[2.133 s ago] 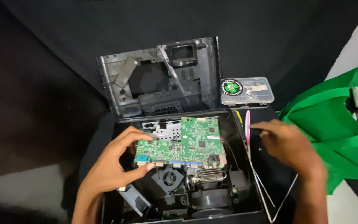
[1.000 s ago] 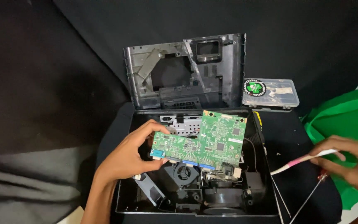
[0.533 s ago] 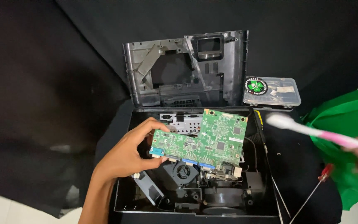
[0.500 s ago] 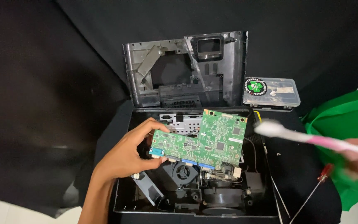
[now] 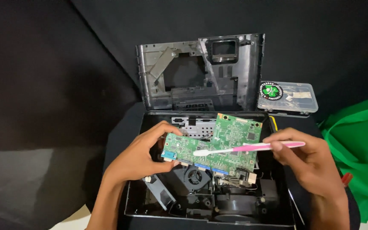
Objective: Disassembling an electronic device to remove and clean the motherboard using a screwdriver and a toothbrush.
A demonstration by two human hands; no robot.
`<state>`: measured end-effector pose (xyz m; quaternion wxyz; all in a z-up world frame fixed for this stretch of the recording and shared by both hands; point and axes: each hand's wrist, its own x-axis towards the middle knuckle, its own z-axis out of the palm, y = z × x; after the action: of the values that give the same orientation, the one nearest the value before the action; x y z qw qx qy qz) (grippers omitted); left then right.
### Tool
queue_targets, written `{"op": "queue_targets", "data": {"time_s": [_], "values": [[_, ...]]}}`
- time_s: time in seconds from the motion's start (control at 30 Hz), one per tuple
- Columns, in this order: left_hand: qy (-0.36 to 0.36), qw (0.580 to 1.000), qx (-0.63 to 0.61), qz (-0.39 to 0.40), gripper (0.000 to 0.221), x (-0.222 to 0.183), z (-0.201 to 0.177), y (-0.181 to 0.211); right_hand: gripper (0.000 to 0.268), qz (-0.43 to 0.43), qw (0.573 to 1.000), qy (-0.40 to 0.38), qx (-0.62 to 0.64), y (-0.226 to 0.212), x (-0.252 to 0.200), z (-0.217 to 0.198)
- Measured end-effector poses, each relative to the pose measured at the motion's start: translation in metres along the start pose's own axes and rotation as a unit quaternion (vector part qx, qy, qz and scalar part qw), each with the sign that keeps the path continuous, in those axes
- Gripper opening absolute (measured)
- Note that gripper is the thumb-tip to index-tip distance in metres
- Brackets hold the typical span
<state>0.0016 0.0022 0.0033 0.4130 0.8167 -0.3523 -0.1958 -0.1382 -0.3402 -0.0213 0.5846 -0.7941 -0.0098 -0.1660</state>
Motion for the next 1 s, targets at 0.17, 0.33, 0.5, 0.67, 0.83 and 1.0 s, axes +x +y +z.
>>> {"op": "queue_targets", "data": {"time_s": [0.17,0.33,0.5,0.67,0.83,1.0], "values": [[-0.007,1.0,-0.001,-0.001,0.053,0.0,-0.001,-0.001,0.021,-0.005,0.999,0.011,-0.051,0.004,0.003,-0.004],[-0.004,1.0,-0.004,0.014,0.051,-0.002,-0.002,-0.001,0.022,-0.006,1.0,0.006,-0.022,0.017,0.003,-0.011],[0.007,1.0,-0.003,0.024,0.052,-0.001,0.0,-0.002,0.024,-0.021,1.0,-0.009,-0.004,0.015,0.005,-0.009],[0.004,1.0,-0.005,0.029,0.051,-0.001,-0.001,-0.002,0.023,-0.028,0.999,0.016,-0.02,0.024,0.003,-0.009],[0.005,1.0,-0.012,0.019,0.05,-0.002,-0.001,-0.001,0.025,-0.057,0.997,-0.018,-0.041,0.029,0.002,-0.008],[0.09,0.984,-0.059,0.143,0.044,0.0,0.006,-0.007,0.019,-0.091,0.971,0.099,0.197,0.027,0.009,0.001]]}}
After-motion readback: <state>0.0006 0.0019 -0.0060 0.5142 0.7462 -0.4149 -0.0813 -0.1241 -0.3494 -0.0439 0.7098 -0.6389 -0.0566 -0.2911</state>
